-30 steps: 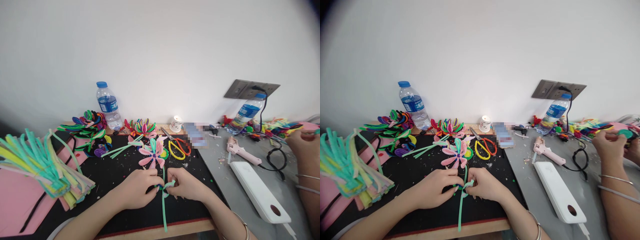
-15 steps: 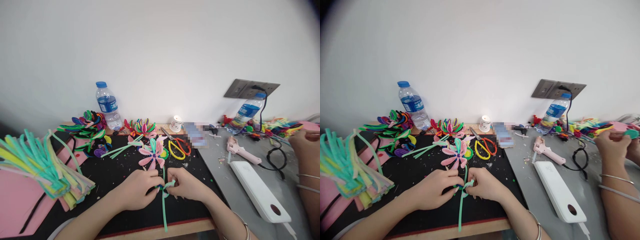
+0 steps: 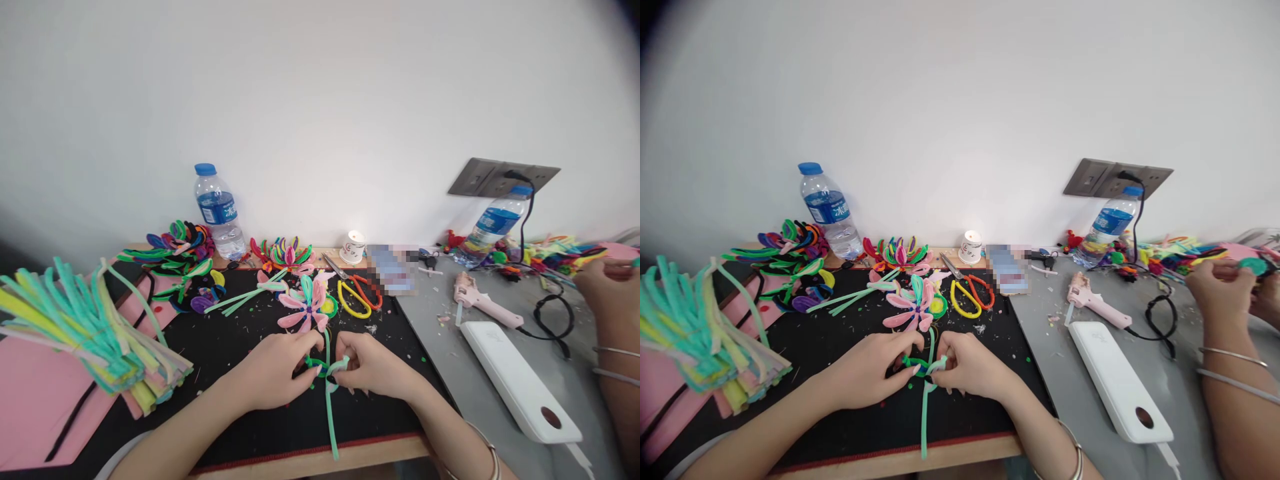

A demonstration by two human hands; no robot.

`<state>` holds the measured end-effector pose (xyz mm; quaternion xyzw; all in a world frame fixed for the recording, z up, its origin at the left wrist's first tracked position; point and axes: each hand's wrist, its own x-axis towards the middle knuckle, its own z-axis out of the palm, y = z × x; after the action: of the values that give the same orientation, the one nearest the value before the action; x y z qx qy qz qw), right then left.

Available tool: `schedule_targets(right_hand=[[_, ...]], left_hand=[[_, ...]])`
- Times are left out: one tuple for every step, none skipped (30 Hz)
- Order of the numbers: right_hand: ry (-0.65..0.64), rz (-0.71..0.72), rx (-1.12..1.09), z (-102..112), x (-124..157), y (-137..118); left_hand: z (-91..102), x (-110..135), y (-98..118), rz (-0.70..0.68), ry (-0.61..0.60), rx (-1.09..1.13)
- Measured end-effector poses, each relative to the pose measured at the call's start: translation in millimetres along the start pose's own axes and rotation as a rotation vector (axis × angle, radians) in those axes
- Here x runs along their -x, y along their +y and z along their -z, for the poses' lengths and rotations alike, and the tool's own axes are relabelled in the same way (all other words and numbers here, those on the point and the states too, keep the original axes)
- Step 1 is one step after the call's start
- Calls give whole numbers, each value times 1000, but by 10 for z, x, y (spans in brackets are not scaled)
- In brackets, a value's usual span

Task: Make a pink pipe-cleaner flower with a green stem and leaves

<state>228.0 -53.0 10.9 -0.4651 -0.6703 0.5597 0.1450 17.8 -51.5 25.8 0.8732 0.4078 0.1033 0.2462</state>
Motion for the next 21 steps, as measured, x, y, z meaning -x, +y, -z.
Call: schedule_targets(right_hand=[[0,3,-3,2,-3,1],[-2,7,-8,4,-6,2],[-3,11,-12,6,-8,3],[-5,13,-15,7,-10,4],[-8,15,-17,8,-10,5],[-10,16,-16,9,-9,6],[-11,15,-11,8,-7,8],[-10,16,-6,7,-4,9],[-10,17,-1,5,0,11],[-10,16,3,2,5,11],[-9,16,8,0,9,10],[-10,16,14,-2,13,8],[-11,15,22,-3,16,3],[-11,13,30,-4,18,-2],[-11,11,38,-4,19,-9],[-9,9,45,-4,20,-17],[-8,7,50,-3,21,-24],[-8,4,52,-3,21,-30],[-7,3,54,-3,22,-34],[-5,3,57,-3,23,-36],[-3,5,60,-4,24,-36]], left_hand=[[-5,-2,-5,15,8,14],[-10,-4,-9,26,15,28],[-14,-6,-13,33,19,42],[-17,-7,-15,40,23,53],[-19,-7,-17,45,25,58],[-21,-7,-19,50,31,57],[-22,-6,-19,54,41,47],[-23,-5,-20,57,51,33],[-25,-3,-21,59,59,11],[-28,-1,-23,62,67,-17],[-32,1,-24,67,72,-48],[-38,4,-27,74,74,-80],[-46,5,-29,81,73,-113],[-56,7,-31,89,72,-145],[-66,7,-33,95,71,-173],[-76,6,-34,99,67,-196],[-85,3,-34,99,64,-214],[-93,-1,-34,100,62,-227],[-100,-6,-33,99,63,-235],[-105,-12,-32,98,66,-240],[-110,-17,-30,98,70,-242]])
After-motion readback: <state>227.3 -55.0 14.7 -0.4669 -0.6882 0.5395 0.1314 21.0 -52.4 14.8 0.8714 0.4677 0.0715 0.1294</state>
